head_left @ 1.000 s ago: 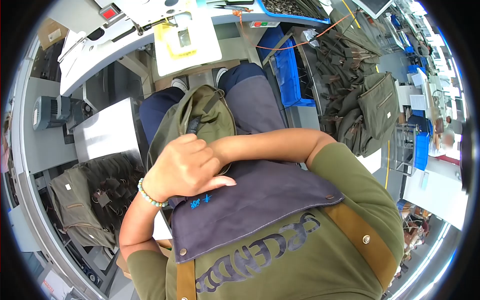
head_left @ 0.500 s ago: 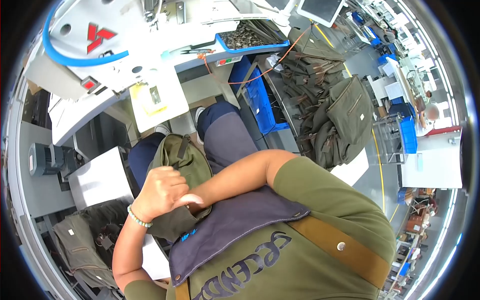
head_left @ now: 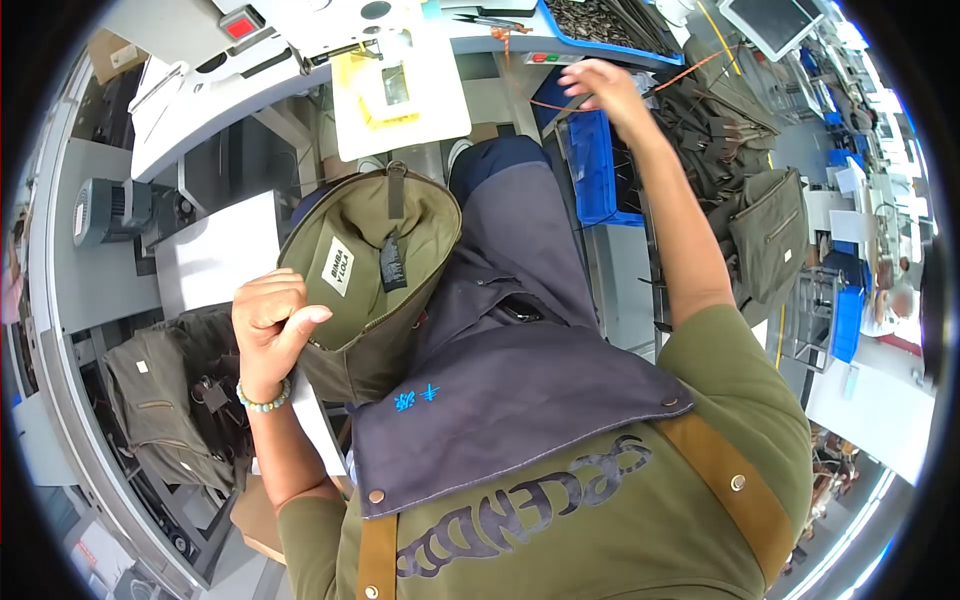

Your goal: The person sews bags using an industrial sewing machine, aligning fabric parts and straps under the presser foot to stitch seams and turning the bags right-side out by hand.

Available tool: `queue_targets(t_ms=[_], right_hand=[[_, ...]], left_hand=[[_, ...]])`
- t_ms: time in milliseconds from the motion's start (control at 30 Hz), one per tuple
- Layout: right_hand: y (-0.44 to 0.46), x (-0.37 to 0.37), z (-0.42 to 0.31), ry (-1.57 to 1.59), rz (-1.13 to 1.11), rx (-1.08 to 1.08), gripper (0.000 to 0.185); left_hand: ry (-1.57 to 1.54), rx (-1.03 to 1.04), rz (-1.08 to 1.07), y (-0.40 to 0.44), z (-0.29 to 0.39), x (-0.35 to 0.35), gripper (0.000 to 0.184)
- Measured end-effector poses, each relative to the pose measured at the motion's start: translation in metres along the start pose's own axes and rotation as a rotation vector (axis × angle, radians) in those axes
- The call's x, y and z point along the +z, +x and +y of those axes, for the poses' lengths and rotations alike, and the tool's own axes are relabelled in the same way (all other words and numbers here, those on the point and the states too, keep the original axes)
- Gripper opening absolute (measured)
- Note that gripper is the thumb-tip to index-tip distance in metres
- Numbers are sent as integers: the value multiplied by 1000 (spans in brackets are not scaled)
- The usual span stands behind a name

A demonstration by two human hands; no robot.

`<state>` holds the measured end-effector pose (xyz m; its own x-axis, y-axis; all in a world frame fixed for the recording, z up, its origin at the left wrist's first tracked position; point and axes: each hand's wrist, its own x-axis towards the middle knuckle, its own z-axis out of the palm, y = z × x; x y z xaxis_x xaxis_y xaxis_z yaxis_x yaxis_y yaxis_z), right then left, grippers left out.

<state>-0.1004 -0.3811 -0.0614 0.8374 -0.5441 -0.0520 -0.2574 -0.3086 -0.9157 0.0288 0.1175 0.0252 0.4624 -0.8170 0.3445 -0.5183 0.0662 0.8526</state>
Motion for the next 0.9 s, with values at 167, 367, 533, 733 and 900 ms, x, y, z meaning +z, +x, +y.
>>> queue_targets(t_ms=[167,367,533,733,900], right_hand=[[46,-77,39,-134,495,-240,26],[132,-160,91,-1012,486,-152,37],[137,-144,78,-1183,493,-126,37],[108,-102,38,-932,560,-124,30],[8,55,-38,-297,-324,232,43]], left_hand=[[7,-34,39,-1,0,2,52],[24,-70,65,2,0,5,49],[25,-75,94,5,1,11,47],[46,-96,82,5,2,11,44],[-35,-136,80,3,-1,10,40]])
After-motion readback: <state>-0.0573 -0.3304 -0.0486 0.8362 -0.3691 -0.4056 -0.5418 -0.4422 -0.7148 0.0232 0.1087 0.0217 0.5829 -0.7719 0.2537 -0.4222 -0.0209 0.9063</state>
